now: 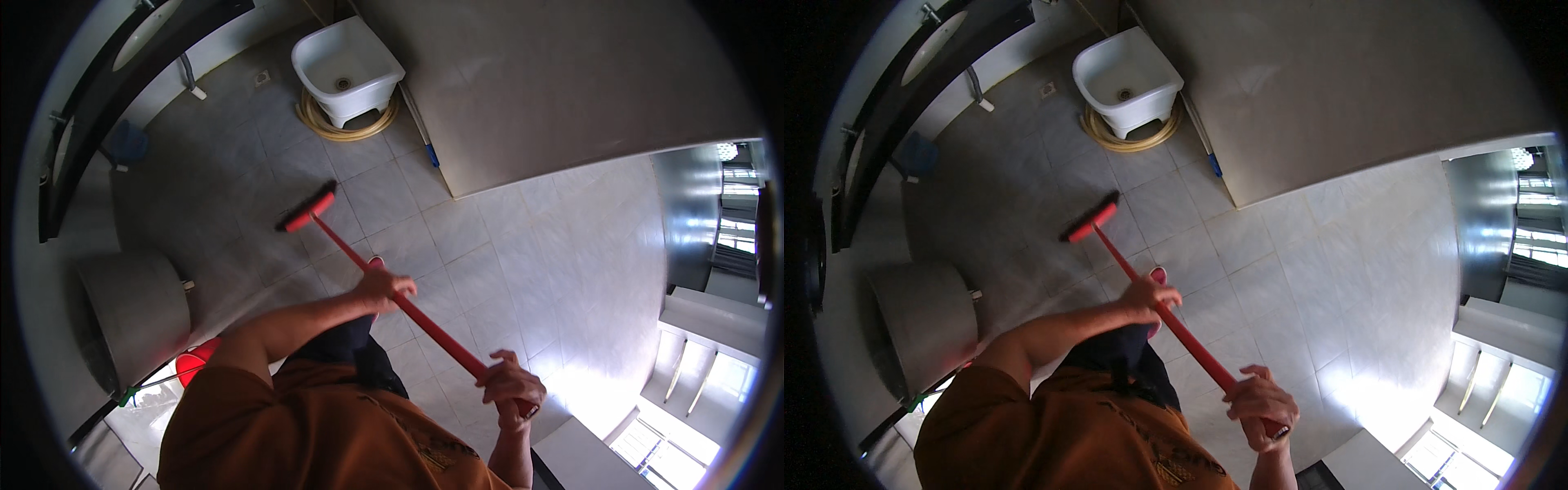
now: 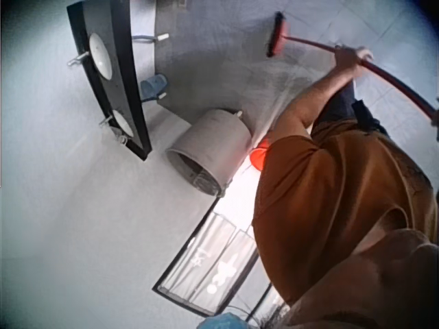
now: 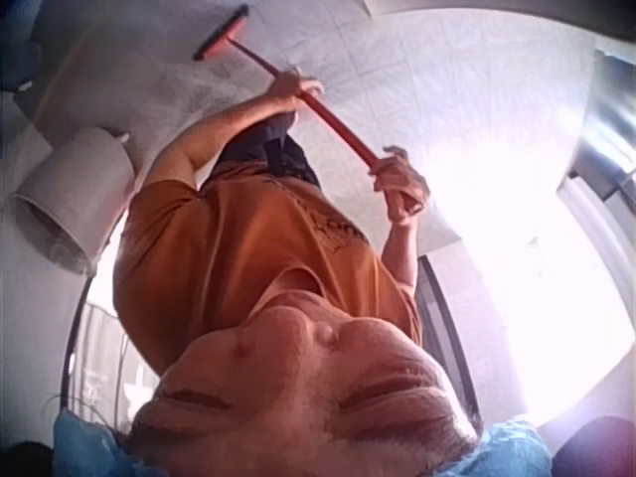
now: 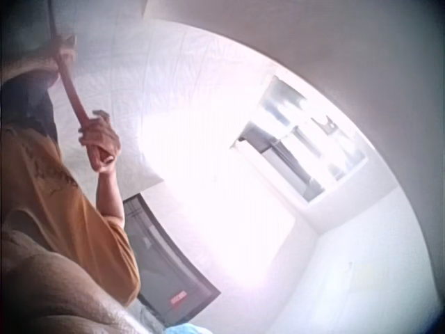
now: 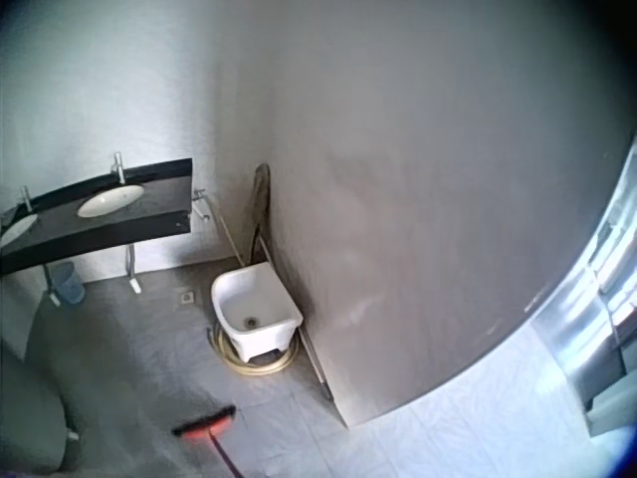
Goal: The person sweeps the tiled floor with a red broom, then uses a green grabber tool to pick up trash from the floor and a toilet bowl, placing it into a red bucket.
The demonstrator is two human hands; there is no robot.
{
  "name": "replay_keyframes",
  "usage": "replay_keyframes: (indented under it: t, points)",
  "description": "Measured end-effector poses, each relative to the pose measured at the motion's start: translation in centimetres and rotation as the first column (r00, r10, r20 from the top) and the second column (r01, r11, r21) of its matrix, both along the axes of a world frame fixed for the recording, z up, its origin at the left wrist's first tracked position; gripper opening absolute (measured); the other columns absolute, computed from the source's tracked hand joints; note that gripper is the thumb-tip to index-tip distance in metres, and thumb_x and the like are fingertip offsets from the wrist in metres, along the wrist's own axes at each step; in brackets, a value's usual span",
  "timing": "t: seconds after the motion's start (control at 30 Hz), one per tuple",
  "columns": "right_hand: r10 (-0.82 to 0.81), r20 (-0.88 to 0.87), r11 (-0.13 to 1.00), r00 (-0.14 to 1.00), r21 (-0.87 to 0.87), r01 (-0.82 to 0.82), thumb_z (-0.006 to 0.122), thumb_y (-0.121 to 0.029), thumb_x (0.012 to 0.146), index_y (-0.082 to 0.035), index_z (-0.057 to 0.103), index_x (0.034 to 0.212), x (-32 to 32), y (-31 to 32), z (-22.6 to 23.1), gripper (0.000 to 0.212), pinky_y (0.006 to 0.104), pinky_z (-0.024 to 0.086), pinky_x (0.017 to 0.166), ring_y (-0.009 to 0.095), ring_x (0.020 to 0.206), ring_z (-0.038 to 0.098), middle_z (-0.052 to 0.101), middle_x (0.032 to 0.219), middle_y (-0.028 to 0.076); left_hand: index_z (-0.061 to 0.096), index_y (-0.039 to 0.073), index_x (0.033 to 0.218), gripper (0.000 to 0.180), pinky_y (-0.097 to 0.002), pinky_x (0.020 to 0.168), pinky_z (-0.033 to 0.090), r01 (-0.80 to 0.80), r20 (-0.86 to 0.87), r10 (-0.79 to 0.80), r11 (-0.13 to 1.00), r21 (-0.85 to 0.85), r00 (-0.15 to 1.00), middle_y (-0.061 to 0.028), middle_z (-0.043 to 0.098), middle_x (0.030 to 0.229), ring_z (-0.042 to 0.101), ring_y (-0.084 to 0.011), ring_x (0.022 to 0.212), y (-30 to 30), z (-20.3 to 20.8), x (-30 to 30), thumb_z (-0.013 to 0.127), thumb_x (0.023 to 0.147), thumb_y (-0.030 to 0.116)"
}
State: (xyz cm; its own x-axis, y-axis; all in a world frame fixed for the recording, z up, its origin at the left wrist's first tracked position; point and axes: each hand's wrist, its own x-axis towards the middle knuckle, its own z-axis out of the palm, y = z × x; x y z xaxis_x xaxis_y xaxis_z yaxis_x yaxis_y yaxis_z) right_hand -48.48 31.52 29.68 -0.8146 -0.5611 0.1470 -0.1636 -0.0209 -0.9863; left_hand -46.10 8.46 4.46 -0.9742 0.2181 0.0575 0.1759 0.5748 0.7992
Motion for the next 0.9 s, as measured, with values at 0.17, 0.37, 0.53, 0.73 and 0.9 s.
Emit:
replay_keyframes:
  t: [0.17, 0.37, 0.53, 0.73, 0.9]
  points:
    - [-0.083, 0.024, 0.994, 0.996, -0.065, 0.084, 0.050, 0.005, 0.072, -0.001, 0.057, 0.062, 5.4, -1.4, 0.5, 0.013, 0.0426, 0.046, 0.070, 0.024, 0.054, 0.056, 0.054, 0.053, 0.008, 0.061, 0.017, 0.082, 0.011, -0.0365, 0.064, 0.044, 0.135, 0.065, -0.140, 0.988, 0.072, 0.988, 0.0022, 0.058, 0.060, 0.060, -0.0193, 0.061, 0.6, -0.3, 4.8, 0.063, 0.072, 0.017]
    - [0.030, 0.131, 0.996, 0.991, -0.083, -0.019, 0.047, 0.011, 0.061, 0.003, 0.059, 0.068, 6.7, -9.9, -4.6, 0.016, 0.0412, 0.039, 0.080, 0.027, 0.067, 0.054, 0.055, 0.067, 0.011, 0.062, 0.020, 0.079, 0.010, -0.0372, 0.069, 0.043, 0.143, 0.004, -0.143, 0.984, -0.108, 0.990, 0.0021, 0.060, 0.062, 0.061, -0.0204, 0.063, -11.6, -4.8, 3.3, 0.063, 0.069, 0.017]
    - [0.020, 0.094, 0.996, 0.995, -0.090, -0.011, 0.040, 0.013, 0.066, 0.000, 0.056, 0.069, 3.3, -22.2, -8.7, 0.021, 0.0405, 0.040, 0.081, 0.023, 0.067, 0.053, 0.053, 0.065, 0.007, 0.064, 0.018, 0.073, 0.008, -0.0370, 0.065, 0.046, 0.152, 0.102, -0.138, 0.978, -0.142, 0.985, -0.0002, 0.062, 0.063, 0.062, -0.0220, 0.063, -25.2, -6.2, -1.8, 0.062, 0.067, 0.014]
    - [-0.020, 0.051, 0.997, 0.998, -0.070, 0.024, 0.039, 0.013, 0.065, -0.001, 0.055, 0.067, -2.7, -37.2, -10.3, 0.021, 0.0406, 0.040, 0.081, 0.023, 0.068, 0.053, 0.053, 0.066, 0.007, 0.064, 0.015, 0.076, 0.021, -0.0353, 0.066, 0.047, 0.203, 0.112, -0.194, 0.976, -0.076, 0.975, -0.0006, 0.063, 0.066, 0.062, -0.0210, 0.069, -40.5, -7.4, -10.0, 0.067, 0.057, 0.009]
    - [0.066, 0.005, 0.996, 0.998, -0.066, -0.065, 0.045, 0.012, 0.063, 0.000, 0.057, 0.070, -7.0, -49.8, -12.9, 0.018, 0.0402, 0.041, 0.079, 0.027, 0.075, 0.055, 0.054, 0.071, 0.009, 0.062, 0.019, 0.068, 0.009, -0.0400, 0.076, 0.041, 0.308, 0.143, -0.283, 0.932, -0.193, 0.948, 0.0029, 0.063, 0.066, 0.062, -0.0193, 0.072, -54.8, -10.0, -16.2, 0.067, 0.060, 0.018]
